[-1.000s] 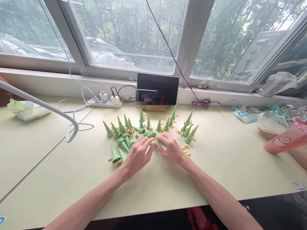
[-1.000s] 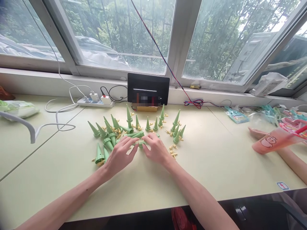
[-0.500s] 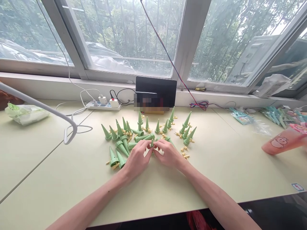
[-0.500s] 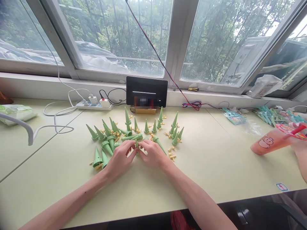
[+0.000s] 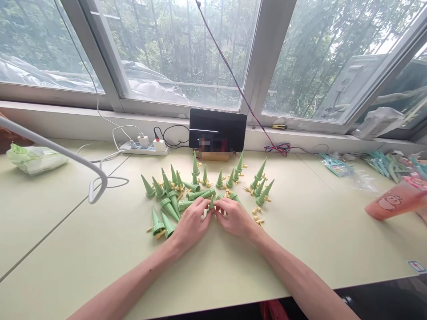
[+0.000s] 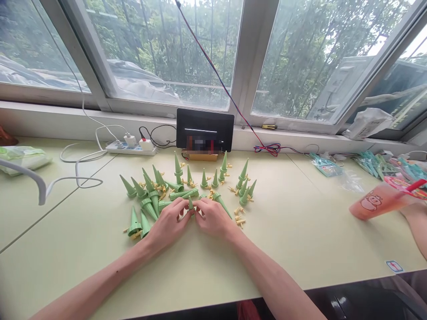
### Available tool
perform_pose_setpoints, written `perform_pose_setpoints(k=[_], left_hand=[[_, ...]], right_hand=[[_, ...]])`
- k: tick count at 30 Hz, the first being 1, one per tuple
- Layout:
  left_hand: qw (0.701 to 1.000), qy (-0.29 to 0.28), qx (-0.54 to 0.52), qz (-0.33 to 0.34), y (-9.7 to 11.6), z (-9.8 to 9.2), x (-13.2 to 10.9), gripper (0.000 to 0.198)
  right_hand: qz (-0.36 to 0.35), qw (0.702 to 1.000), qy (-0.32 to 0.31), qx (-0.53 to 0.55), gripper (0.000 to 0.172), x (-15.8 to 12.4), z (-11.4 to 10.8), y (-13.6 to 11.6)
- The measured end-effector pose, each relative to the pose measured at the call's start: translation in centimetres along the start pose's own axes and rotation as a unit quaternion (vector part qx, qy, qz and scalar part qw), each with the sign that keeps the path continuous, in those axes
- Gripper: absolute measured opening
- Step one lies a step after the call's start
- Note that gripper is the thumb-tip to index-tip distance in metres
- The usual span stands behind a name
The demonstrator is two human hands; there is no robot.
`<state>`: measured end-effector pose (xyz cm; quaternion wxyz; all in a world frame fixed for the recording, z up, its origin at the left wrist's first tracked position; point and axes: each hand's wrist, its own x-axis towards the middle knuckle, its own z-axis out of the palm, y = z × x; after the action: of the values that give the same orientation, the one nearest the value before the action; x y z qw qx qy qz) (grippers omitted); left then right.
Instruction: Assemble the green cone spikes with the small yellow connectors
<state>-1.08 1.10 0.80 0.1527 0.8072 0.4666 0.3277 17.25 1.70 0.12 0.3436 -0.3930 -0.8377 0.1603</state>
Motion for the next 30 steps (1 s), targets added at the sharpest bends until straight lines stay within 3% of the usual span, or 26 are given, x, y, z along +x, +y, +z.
perform_pose_setpoints(k=[12, 30], left_hand=[[0.999, -0.030, -0.009, -0.015, -0.07, 0.29, -0.17, 0.011], [0.999, -0.031, -0.004, -0.011, -0.21, 0.31, -0.20, 0.008]], right_hand=[[0.016, 1.000, 0.003, -0.010, 0.023, -0.16, 0.45, 0.55], [0.017, 1.000, 0.005, -0.021, 0.021, -0.13, 0.35, 0.41]])
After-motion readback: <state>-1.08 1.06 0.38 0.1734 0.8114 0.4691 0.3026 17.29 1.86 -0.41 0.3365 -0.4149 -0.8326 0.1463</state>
